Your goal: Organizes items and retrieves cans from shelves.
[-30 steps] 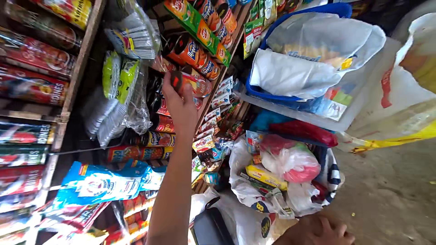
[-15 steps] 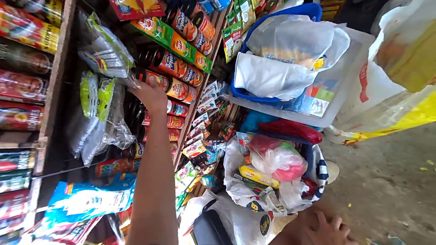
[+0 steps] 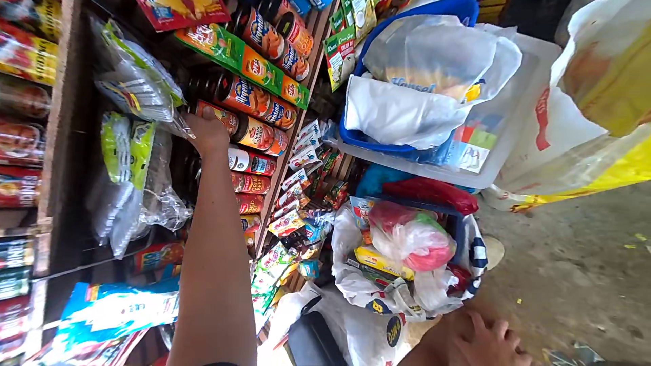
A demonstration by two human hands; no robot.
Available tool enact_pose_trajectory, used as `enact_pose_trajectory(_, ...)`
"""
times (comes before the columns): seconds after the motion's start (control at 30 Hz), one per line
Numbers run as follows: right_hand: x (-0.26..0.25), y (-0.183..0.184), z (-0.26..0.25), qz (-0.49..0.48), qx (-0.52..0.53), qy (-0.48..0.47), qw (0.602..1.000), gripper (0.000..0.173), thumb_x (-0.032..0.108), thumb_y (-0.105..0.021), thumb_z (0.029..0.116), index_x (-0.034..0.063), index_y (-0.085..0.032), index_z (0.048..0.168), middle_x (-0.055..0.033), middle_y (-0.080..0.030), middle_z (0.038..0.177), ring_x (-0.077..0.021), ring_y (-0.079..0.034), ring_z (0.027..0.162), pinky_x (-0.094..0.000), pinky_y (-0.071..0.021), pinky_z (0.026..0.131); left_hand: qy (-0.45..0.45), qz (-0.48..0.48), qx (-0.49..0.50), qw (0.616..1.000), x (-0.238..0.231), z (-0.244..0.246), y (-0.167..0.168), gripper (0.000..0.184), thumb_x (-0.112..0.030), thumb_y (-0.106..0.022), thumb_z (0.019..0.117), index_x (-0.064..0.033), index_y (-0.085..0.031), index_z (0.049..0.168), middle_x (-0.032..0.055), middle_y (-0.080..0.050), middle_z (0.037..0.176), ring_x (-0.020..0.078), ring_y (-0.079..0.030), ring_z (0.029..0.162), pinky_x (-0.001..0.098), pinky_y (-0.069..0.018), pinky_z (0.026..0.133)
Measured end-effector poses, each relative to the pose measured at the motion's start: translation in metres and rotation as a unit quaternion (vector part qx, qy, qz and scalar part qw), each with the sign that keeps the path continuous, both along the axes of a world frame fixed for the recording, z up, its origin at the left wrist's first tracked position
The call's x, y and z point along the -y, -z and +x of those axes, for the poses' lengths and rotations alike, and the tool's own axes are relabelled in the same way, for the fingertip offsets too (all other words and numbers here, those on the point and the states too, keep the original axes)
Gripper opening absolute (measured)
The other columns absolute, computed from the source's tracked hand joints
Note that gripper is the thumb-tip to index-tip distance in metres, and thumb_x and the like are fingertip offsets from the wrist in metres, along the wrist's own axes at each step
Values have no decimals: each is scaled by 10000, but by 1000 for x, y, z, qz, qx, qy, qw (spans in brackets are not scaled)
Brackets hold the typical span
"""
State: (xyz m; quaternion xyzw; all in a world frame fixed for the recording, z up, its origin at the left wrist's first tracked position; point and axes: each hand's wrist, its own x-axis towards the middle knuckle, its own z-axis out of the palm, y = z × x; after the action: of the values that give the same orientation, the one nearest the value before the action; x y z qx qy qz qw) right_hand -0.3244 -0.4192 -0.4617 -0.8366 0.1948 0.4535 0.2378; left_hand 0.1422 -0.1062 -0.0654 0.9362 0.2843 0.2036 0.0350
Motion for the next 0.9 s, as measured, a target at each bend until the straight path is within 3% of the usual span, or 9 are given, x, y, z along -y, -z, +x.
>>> enact_pose_trajectory(0.27, 3, -5, -2, 15, 10, 10, 1000, 820, 416, -834, 769, 180, -513, 1484, -386, -287, 1551, -645, -333, 1364, -812, -354, 932, 28, 2, 7, 1000, 2, -10, 2, 704, -227, -592, 1030, 108, -256, 1550, 315, -341, 1582, 353, -317, 1511, 418, -232, 1244)
enact_pose_trajectory(0.33, 3, -3, -2, 8, 8, 4, 1000, 817, 422, -841, 771, 191, -511, 1482, -370, -284, 1556, -628, -344, 1364, -799, -365, 932, 43, -2, 15, 999, 3, -19, 4, 764, -225, -614, 1016, 98, -202, 1572, 316, -315, 1597, 358, -300, 1520, 419, -229, 1248)
enact_pose_trajectory(0.47, 1, -7, 0, 7, -5, 2, 1000, 804, 431, -837, 797, 190, -499, 1485, -353, -308, 1550, -603, -334, 1389, -787, -374, 960, 149, 32, 2, 988, 25, -85, 19, 794, -202, -613, 995, 84, -171, 1589, 345, -259, 1593, 394, -313, 1490, 421, -290, 1221)
enact_pose_trajectory(0.53, 1, -8, 3, 8, -12, 5, 1000, 801, 432, -831, 810, 191, -494, 1496, -351, -298, 1560, -600, -332, 1392, -795, -353, 975, 248, 31, -13, 968, 51, -142, 46, 701, -180, -580, 998, 76, -258, 1565, 329, -333, 1568, 388, -366, 1461, 450, -339, 1196)
enact_pose_trajectory(0.6, 0, -10, 6, 6, -11, 4, 1000, 796, 433, -827, 814, 190, -496, 1496, -348, -304, 1560, -595, -339, 1391, -792, -349, 981, 300, -25, -81, 950, 74, -205, 94, 609, -166, -595, 1002, 36, -357, 1525, 277, -429, 1520, 379, -442, 1401, 508, -403, 1136)
enact_pose_trajectory(0.67, -2, -11, 6, 7, -14, -2, 1000, 798, 435, -822, 821, 186, -487, 1501, -349, -290, 1567, -594, -322, 1403, -790, -341, 995, 271, -136, -211, 929, 81, -264, 161, 511, -183, -648, 981, -20, -490, 1438, 212, -525, 1441, 355, -502, 1344, 532, -442, 1102)
enact_pose_trajectory(0.77, -4, -10, 2, 1, -16, -11, 1000, 787, 462, -805, 832, 195, -489, 1501, -325, -284, 1580, -588, -313, 1410, -781, -349, 990, 150, -303, -407, 848, 78, -320, 252, 517, -207, -647, 997, 17, -501, 1441, 265, -518, 1444, 378, -521, 1343, 487, -460, 1113)
enact_pose_trajectory(0.83, -6, -10, 0, -7, -18, -17, 1000, 783, 467, -802, 831, 200, -493, 1499, -317, -284, 1587, -583, -316, 1411, -772, -355, 992, 102, -338, -405, 844, 77, -336, 295, 590, -210, -682, 978, 22, -461, 1473, 307, -458, 1480, 417, -502, 1351, 491, -462, 1107)
enact_pose_trajectory(0.9, -9, -11, -1, -13, -23, -24, 999, 783, 485, -793, 837, 204, -489, 1501, -322, -289, 1578, -580, -328, 1403, -768, -358, 992, 76, -319, -356, 875, 73, -329, 322, 686, -219, -733, 942, -16, -420, 1519, 301, -396, 1537, 452, -427, 1405, 535, -424, 1131)
